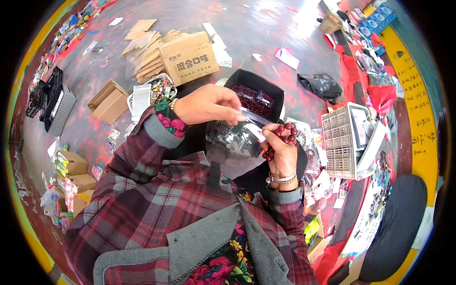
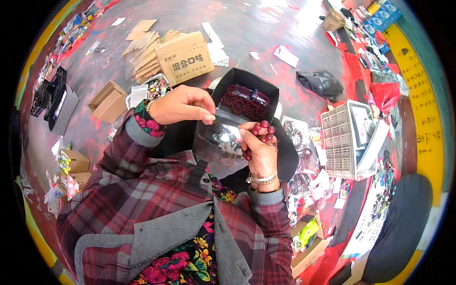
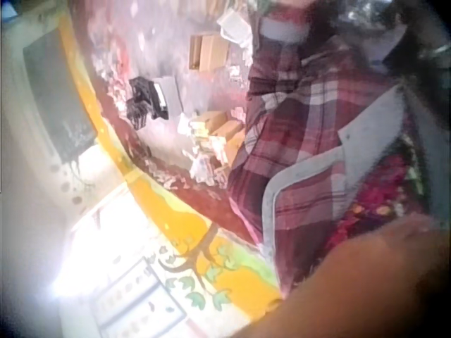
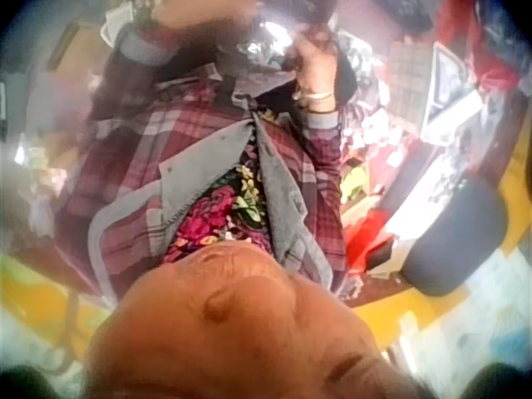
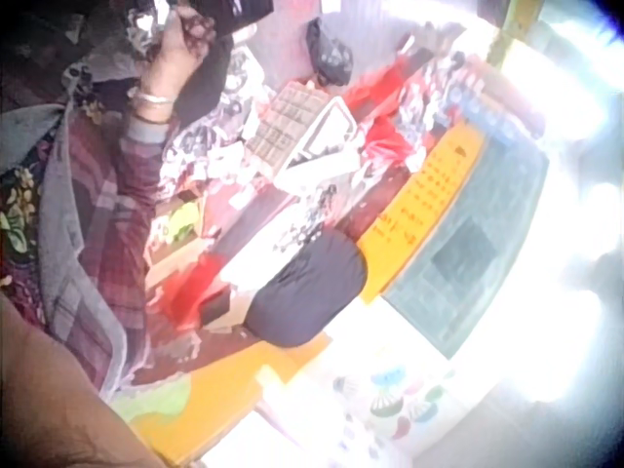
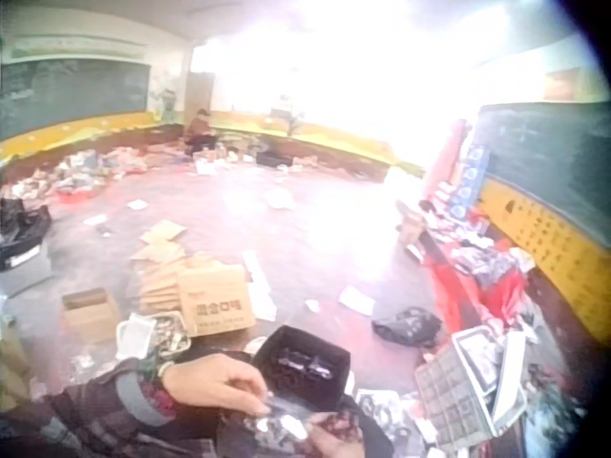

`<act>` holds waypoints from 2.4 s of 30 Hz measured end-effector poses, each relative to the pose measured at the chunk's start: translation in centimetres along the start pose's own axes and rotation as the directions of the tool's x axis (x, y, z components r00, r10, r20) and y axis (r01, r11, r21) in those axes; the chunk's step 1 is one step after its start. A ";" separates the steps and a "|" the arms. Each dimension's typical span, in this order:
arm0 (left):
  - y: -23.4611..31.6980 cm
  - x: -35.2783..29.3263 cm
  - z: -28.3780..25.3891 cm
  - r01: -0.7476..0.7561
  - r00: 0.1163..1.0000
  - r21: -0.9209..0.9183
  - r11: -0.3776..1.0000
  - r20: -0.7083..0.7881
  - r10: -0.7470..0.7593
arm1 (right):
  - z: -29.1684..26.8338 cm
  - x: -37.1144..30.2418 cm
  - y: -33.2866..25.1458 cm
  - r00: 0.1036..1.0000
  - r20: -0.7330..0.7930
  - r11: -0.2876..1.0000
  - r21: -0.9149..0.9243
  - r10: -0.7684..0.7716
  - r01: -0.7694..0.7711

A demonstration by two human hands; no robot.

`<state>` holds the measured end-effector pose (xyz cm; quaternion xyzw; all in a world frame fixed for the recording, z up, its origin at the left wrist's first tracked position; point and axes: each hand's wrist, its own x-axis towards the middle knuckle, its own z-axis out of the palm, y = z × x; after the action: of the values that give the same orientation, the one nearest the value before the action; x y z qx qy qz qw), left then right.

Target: The person sits on the floor and repeatedly picks up red beaded bracelets from a black container. They place each bracelet into a small clear plastic bag, seal it, and set it aside. The process is repeated for multiple bracelets.

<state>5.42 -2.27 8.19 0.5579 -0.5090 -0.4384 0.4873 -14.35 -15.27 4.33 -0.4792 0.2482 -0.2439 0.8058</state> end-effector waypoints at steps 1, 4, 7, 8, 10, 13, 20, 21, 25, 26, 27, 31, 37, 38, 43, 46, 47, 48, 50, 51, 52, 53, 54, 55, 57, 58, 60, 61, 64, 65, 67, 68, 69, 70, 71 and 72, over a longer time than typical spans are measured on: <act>-0.3 -0.3 0.0 0.075 0.996 -0.074 0.994 -0.040 -0.078 | -0.1 0.1 0.1 1.000 -0.014 1.000 0.019 -0.002 0.003; -0.8 -0.9 0.6 0.196 0.971 -0.263 0.945 -0.081 -0.224 | -0.7 0.6 0.7 1.000 -0.016 0.997 0.073 -0.004 0.005; -2.3 -0.7 1.7 0.089 0.968 -0.434 0.897 -0.174 -0.180 | 0.1 0.5 0.7 0.997 -0.071 0.999 0.044 -0.013 0.016; -2.5 -0.6 1.8 0.063 0.972 -0.450 0.891 -0.173 -0.156 | -0.3 0.7 1.2 0.999 -0.047 0.999 0.034 -0.007 0.008; -2.6 -0.4 2.1 0.075 0.959 -0.481 0.873 -0.206 -0.196 | -0.1 0.8 1.1 0.999 -0.033 1.000 0.015 0.002 -0.002; -2.8 -0.4 1.7 0.050 0.957 -0.456 0.888 -0.232 -0.174 | -0.6 0.8 0.3 0.999 -0.042 0.999 -0.040 -0.002 0.000; -3.1 -0.3 2.6 0.073 0.945 -0.317 0.946 -0.280 -0.167 | 0.0 -0.2 -2.8 0.936 -0.045 0.817 -0.502 -0.350 0.282; -2.9 -0.2 2.9 0.086 0.947 -0.311 0.947 -0.268 -0.174 | 0.4 -0.4 -3.0 0.921 0.011 0.763 -0.556 -0.390 0.330; -1.9 0.1 4.0 -0.010 0.909 0.081 0.997 -0.414 0.043 | 1.7 -1.7 -3.1 0.982 -0.085 0.894 -0.432 -0.166 0.114; -1.2 0.1 4.3 -0.016 0.876 0.209 0.978 -0.468 0.115 | 1.6 -1.7 -2.9 0.991 -0.078 0.935 -0.347 -0.107 0.074; -1.4 0.1 4.4 -0.099 0.825 0.384 0.918 -0.485 0.292 | 1.7 -1.7 -2.8 0.997 -0.062 0.965 -0.260 -0.048 0.030; -1.8 0.1 4.6 -0.258 0.648 0.771 0.583 -0.310 0.696 | 2.1 -1.0 -1.6 0.995 -0.038 0.995 0.060 0.088 -0.085; -2.1 -0.1 5.6 -0.359 0.636 0.843 0.400 -0.093 0.766 | 1.5 -0.5 -0.9 0.996 -0.071 0.979 0.201 0.054 -0.039; -2.3 -0.1 5.8 -0.371 0.634 0.846 0.383 -0.070 0.770 | 1.2 -0.4 -0.8 0.997 -0.052 0.981 0.188 0.054 -0.043; -2.6 0.0 6.2 -0.425 0.635 0.823 0.378 -0.027 0.772 | 1.5 -0.2 -0.7 0.990 -0.138 0.990 0.144 0.019 0.001; -2.7 0.2 6.5 -0.424 0.646 0.801 0.423 -0.061 0.761 | 1.2 -0.1 -0.6 0.986 -0.166 0.993 0.116 -0.020 0.039; -2.7 0.2 6.6 -0.419 0.650 0.794 0.440 -0.076 0.756 | 1.0 0.0 -0.5 0.985 -0.170 0.992 0.111 -0.032 0.052; -2.8 0.3 6.8 -0.411 0.671 0.789 0.457 -0.077 0.737 | 1.2 0.0 -0.7 0.976 -0.212 0.991 0.110 -0.051 0.075; -3.0 0.1 7.1 -0.393 0.712 0.779 0.489 -0.079 0.697 | 1.1 0.0 -1.7 0.970 -0.237 0.995 -0.092 -0.046 0.025; -3.3 0.0 7.3 -0.396 0.733 0.770 0.500 -0.063 0.677 | 0.8 0.0 -2.3 0.967 -0.250 0.981 -0.192 -0.047 -0.001; -3.7 0.0 7.6 -0.404 0.752 0.757 0.513 -0.044 0.658 | -0.6 0.8 -1.7 0.963 -0.154 0.885 -0.446 -0.223 0.134; -4.1 0.0 7.7 -0.411 0.769 0.745 0.525 -0.026 0.639 | -1.9 1.2 -2.0 0.947 -0.055 0.715 -0.670 -0.318 0.201; -4.4 -0.1 7.6 -0.408 0.777 0.748 0.523 -0.016 0.630 | -2.0 1.2 -2.8 0.962 0.018 0.655 -0.728 -0.273 0.200; -4.5 0.1 7.4 -0.401 0.771 0.738 0.542 -0.048 0.635 | -2.0 1.1 -3.7 0.972 0.087 0.590 -0.781 -0.220 0.204; -4.3 0.9 6.8 -0.385 0.758 0.716 0.583 -0.115 0.642 | -2.8 1.3 -4.2 0.974 0.196 0.581 -0.782 -0.115 0.226; -4.1 1.2 6.6 -0.351 0.764 0.692 0.631 -0.178 0.620 | -2.8 1.2 -4.6 0.969 0.239 0.578 -0.783 -0.064 0.232; -2.5 1.5 6.7 -0.205 0.889 0.382 0.901 -0.314 0.335 | -2.7 0.9 -4.9 0.961 0.274 0.619 -0.762 0.043 0.189; -1.9 1.6 6.7 -0.108 0.927 0.200 0.974 -0.334 0.171 | -2.6 0.8 -5.2 0.949 0.306 0.628 -0.754 0.077 0.193; -4.4 3.1 5.8 -0.245 0.948 0.140 0.959 -0.172 0.268 | -2.2 0.7 -5.6 0.908 0.393 0.633 -0.743 0.148 0.219; -5.0 3.4 5.6 -0.264 0.954 0.096 0.960 -0.121 0.275 | -1.9 0.7 -5.8 0.907 0.387 0.614 -0.760 0.165 0.213; -4.5 3.4 5.3 -0.158 0.987 -0.144 0.977 -0.039 0.154 | -1.6 0.5 -6.3 0.910 0.365 0.577 -0.794 0.197 0.193; -4.0 3.1 5.1 -0.017 1.000 -0.260 0.966 0.001 0.018 | -1.7 0.6 -6.1 0.922 0.351 0.594 -0.781 0.160 0.194; -3.4 2.9 5.1 0.126 0.992 -0.368 0.921 0.059 -0.112 | -1.9 0.5 -5.7 0.934 0.334 0.610 -0.768 0.124 0.194; -3.6 2.9 5.1 0.125 0.992 -0.393 0.911 0.075 -0.104 | -2.0 0.5 -5.5 0.945 0.315 0.626 -0.755 0.088 0.194; -3.7 2.8 5.2 0.088 0.996 -0.405 0.910 0.041 -0.078 | -1.8 0.4 -5.4 0.958 0.280 0.641 -0.747 0.064 0.176; -3.8 2.7 5.3 0.050 0.999 -0.415 0.909 0.003 -0.054 | -1.5 0.3 -5.3 0.968 0.248 0.657 -0.737 0.042 0.160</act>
<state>0.97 -5.46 3.72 0.4570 -0.3873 -0.5468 0.5849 -15.94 -18.67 8.35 -0.8028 0.2101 -0.0851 0.5514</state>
